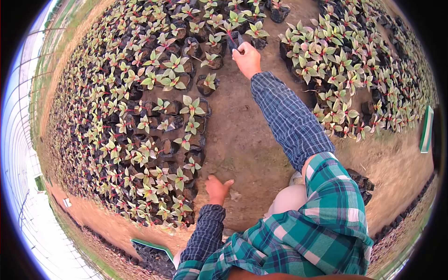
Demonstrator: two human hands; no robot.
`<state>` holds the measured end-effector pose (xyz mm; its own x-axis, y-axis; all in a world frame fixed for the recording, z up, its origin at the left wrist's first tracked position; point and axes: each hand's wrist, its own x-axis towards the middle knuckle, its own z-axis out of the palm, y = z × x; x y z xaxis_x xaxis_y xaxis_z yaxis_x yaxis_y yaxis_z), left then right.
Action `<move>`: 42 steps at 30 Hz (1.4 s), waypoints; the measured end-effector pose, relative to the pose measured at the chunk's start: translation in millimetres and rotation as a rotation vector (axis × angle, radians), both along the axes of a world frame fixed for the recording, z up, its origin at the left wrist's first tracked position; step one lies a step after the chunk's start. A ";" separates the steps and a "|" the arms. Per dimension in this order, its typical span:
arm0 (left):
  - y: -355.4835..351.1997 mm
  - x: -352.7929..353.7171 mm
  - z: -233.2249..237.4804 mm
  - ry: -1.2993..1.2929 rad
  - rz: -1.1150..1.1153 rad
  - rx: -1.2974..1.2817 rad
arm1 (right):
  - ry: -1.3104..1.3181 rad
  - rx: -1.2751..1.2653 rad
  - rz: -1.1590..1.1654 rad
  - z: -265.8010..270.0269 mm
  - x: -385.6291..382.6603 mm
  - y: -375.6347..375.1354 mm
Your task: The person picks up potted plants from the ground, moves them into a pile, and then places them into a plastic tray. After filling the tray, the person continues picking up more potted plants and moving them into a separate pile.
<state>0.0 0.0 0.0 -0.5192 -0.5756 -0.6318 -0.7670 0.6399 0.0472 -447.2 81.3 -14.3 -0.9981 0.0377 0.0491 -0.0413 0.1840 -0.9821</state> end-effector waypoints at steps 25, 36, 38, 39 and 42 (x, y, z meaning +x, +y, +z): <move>4.4 -0.9 -1.0 0.018 0.009 -0.013 | 0.156 0.253 -0.063 1.6 44.1 52.6; 7.1 -10.3 12.1 -0.019 0.045 0.021 | 0.179 0.586 0.087 20.8 64.6 103.4; 7.2 -10.3 12.7 -0.010 0.034 -0.004 | 0.220 0.779 0.003 22.5 62.4 131.7; 6.4 -9.8 11.8 -0.003 0.036 0.001 | 0.210 0.855 -0.037 28.8 62.4 141.0; 5.6 -9.5 11.2 0.004 0.048 0.012 | 0.031 0.935 -0.102 40.9 54.8 151.9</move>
<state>-9.5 5.6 11.2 -0.4936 -0.5928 -0.6364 -0.7968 0.6014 0.0579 -392.4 233.2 26.6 -0.9899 0.0573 0.1299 -0.0047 0.9014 -0.4330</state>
